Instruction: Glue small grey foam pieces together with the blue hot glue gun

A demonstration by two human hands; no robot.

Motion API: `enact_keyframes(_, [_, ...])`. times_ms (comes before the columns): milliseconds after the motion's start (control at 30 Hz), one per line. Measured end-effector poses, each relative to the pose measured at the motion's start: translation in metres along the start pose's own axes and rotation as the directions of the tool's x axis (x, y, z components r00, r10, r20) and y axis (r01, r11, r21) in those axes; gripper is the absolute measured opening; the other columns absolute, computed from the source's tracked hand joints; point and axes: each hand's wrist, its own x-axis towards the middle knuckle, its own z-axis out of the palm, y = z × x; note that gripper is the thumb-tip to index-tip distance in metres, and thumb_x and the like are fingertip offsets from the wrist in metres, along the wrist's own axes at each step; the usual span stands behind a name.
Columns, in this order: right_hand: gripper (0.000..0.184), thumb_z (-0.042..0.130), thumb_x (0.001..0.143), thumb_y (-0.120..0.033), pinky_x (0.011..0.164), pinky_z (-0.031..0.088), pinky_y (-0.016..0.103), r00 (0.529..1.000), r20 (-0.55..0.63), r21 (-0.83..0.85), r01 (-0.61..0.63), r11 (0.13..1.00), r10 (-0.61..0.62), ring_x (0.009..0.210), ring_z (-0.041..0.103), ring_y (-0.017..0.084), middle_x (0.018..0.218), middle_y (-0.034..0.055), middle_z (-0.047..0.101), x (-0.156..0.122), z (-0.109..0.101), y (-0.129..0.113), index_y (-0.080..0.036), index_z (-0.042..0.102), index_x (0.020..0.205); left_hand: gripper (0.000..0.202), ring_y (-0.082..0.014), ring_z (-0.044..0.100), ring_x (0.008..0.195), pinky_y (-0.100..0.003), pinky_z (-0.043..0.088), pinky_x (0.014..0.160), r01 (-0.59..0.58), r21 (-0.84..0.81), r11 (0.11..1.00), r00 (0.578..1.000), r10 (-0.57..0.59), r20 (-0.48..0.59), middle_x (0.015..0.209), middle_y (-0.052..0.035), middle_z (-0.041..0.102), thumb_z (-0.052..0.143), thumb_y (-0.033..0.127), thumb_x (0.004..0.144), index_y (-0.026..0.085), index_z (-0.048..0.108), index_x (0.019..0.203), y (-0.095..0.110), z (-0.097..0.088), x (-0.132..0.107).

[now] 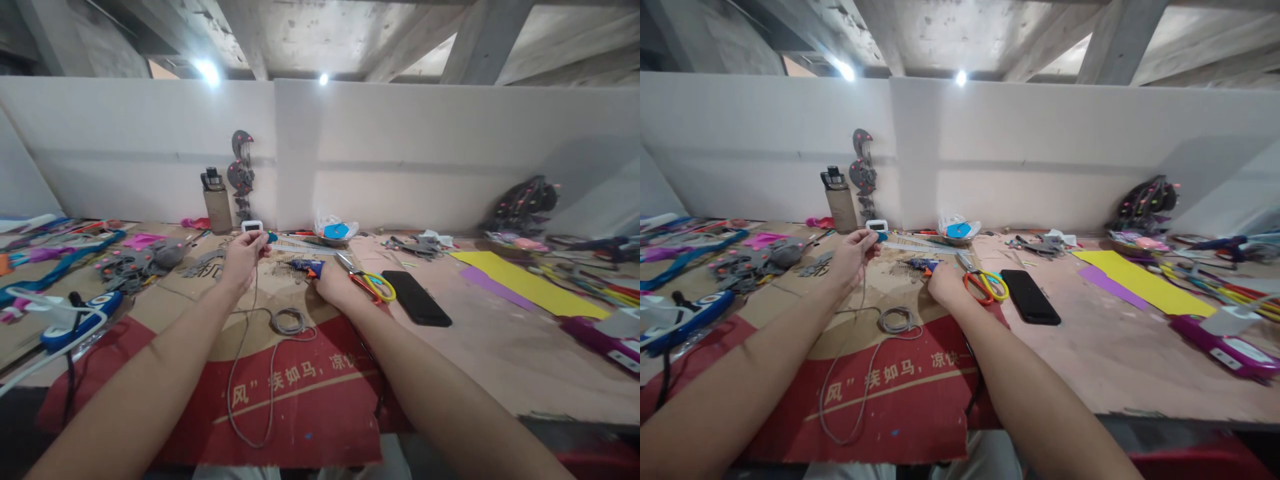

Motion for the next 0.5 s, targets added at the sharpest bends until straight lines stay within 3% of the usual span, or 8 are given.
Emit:
enact_keyframes(233, [0.008, 0.065, 0.06, -0.02, 0.053, 0.044, 0.031, 0.998, 0.024, 0.104, -0.065, 0.993, 0.062, 0.054, 0.054, 0.019, 0.053, 0.0018, 0.056, 0.011, -0.004, 0.006, -0.021, 0.058, 0.063, 0.022, -0.0067, 0.056, 0.054, -0.019, 0.05, 0.055, 0.106, -0.026, 0.994, 0.994, -0.106, 0.007, 0.063, 0.001, 0.06, 0.075, 0.025, 0.062, 0.013, 0.062, 0.075, -0.003, 0.002, -0.003])
enact_keyframes(300, [0.009, 0.06, 0.063, -0.022, 0.053, 0.044, 0.03, 0.997, 0.001, 0.129, -0.08, 0.988, 0.08, 0.056, 0.055, 0.018, 0.06, 0.0023, 0.059, 0.012, -0.01, 0.003, -0.021, 0.059, 0.072, 0.019, -0.0069, 0.056, 0.054, -0.019, 0.05, 0.053, 0.13, -0.049, 0.99, 0.991, -0.13, 0.0, 0.062, 0.0004, 0.06, 0.075, 0.023, 0.063, 0.013, 0.062, 0.074, -0.003, 0.001, -0.002])
enact_keyframes(400, [0.026, 0.052, 0.066, -0.02, 0.057, 0.046, 0.029, 0.993, -0.082, 0.267, -0.06, 0.962, 0.085, 0.064, 0.057, 0.018, 0.074, 0.0037, 0.063, 0.01, -0.018, -0.011, -0.019, 0.057, 0.092, 0.016, -0.0068, 0.057, 0.053, -0.018, 0.051, 0.053, 0.161, -0.084, 0.983, 0.986, -0.163, -0.02, 0.061, -0.0004, 0.061, 0.074, 0.02, 0.065, 0.013, 0.062, 0.073, -0.003, -0.001, -0.001])
enact_keyframes(500, [0.044, 0.047, 0.064, -0.016, 0.059, 0.049, 0.028, 0.996, -0.083, 0.538, 0.023, 0.842, 0.026, 0.072, 0.059, 0.016, 0.093, 0.0048, 0.064, 0.004, -0.027, -0.031, -0.019, 0.05, 0.108, 0.013, -0.0068, 0.058, 0.054, -0.018, 0.052, 0.054, 0.173, -0.098, 0.98, 0.983, -0.179, -0.048, 0.062, -0.0007, 0.062, 0.072, 0.019, 0.066, 0.013, 0.062, 0.072, -0.003, -0.002, 0.001])
